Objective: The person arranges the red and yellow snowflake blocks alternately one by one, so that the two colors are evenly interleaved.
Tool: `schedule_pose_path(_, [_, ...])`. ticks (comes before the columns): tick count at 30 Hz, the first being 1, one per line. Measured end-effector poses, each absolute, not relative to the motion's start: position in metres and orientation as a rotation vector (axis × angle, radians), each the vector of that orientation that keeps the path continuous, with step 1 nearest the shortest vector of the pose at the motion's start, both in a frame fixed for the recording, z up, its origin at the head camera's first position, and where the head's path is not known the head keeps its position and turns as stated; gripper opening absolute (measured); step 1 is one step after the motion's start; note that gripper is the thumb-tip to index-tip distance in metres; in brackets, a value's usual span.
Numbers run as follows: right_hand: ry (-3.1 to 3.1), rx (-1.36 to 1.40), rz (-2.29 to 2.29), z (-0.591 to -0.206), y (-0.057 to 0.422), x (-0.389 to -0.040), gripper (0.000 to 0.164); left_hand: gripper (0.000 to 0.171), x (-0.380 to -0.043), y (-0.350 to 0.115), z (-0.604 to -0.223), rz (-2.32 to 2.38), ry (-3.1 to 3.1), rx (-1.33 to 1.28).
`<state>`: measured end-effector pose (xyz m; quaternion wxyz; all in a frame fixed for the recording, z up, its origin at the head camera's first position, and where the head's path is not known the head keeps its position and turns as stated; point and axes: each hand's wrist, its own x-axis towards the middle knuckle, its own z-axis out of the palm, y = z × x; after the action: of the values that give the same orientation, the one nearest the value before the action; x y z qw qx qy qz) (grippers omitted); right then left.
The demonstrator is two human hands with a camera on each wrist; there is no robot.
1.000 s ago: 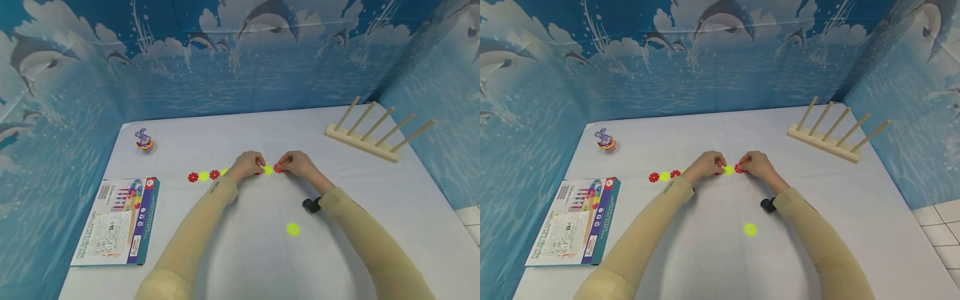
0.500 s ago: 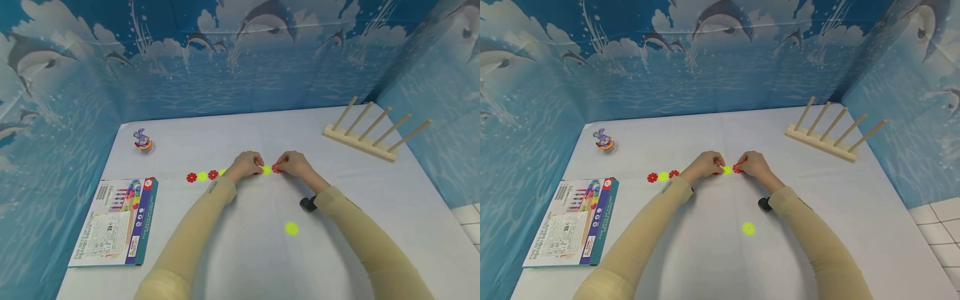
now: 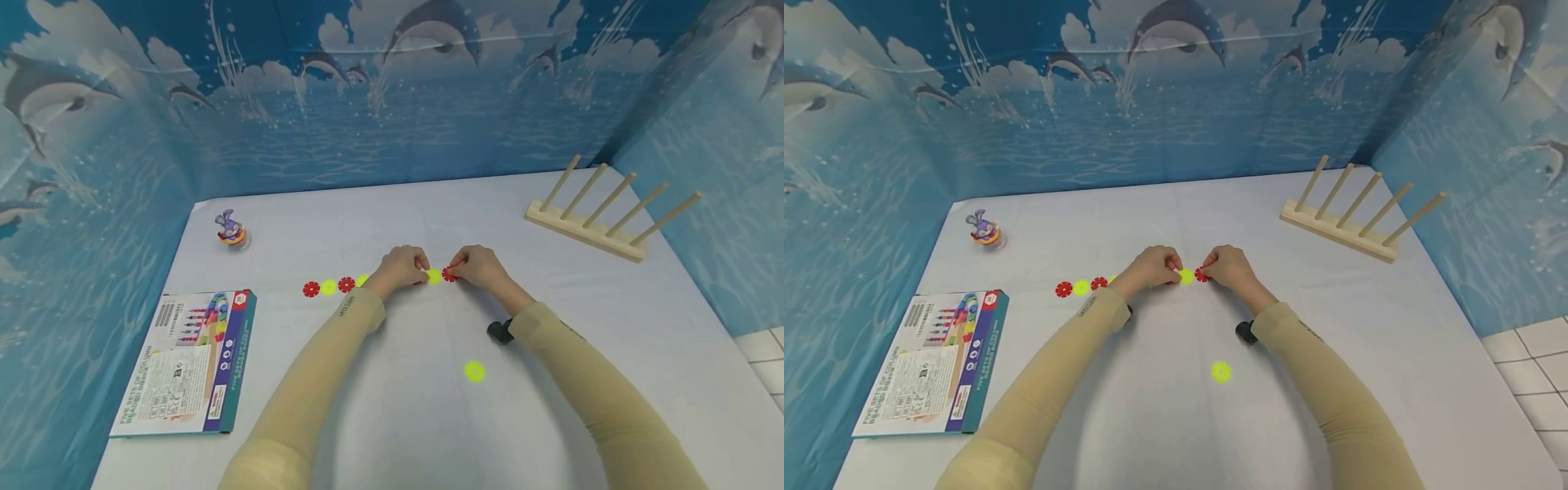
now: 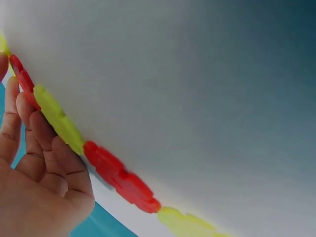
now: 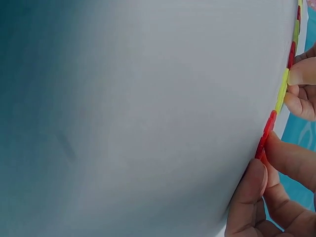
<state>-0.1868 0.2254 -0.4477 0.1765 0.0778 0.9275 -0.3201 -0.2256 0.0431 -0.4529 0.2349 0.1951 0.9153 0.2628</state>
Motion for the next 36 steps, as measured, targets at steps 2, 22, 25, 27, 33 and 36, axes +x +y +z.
schedule_pose_path(2, [2.626,0.223,-0.904,-0.447,0.225,-0.187,0.020,0.014,-0.226,0.043,-0.453,0.706,2.514,0.543])
schedule_pose_path(22, [2.678,0.147,-0.927,-0.447,0.226,-0.185,0.014,0.021,-0.224,0.067,-0.452,0.652,2.530,0.697])
schedule_pose_path(25, [2.683,0.141,-0.923,-0.447,0.227,-0.185,0.013,0.020,-0.223,0.070,-0.454,0.639,2.546,0.697])
schedule_pose_path(27, [2.684,0.135,-0.921,-0.447,0.228,-0.185,0.013,0.019,-0.223,0.072,-0.455,0.627,2.556,0.688])
schedule_pose_path(33, [2.682,0.133,-0.906,-0.446,0.228,-0.184,0.013,0.018,-0.222,0.074,-0.456,0.621,2.574,0.659])
schedule_pose_path(36, [2.668,0.143,-0.907,-0.447,0.229,-0.184,0.014,0.018,-0.223,0.075,-0.458,0.630,2.576,0.650])
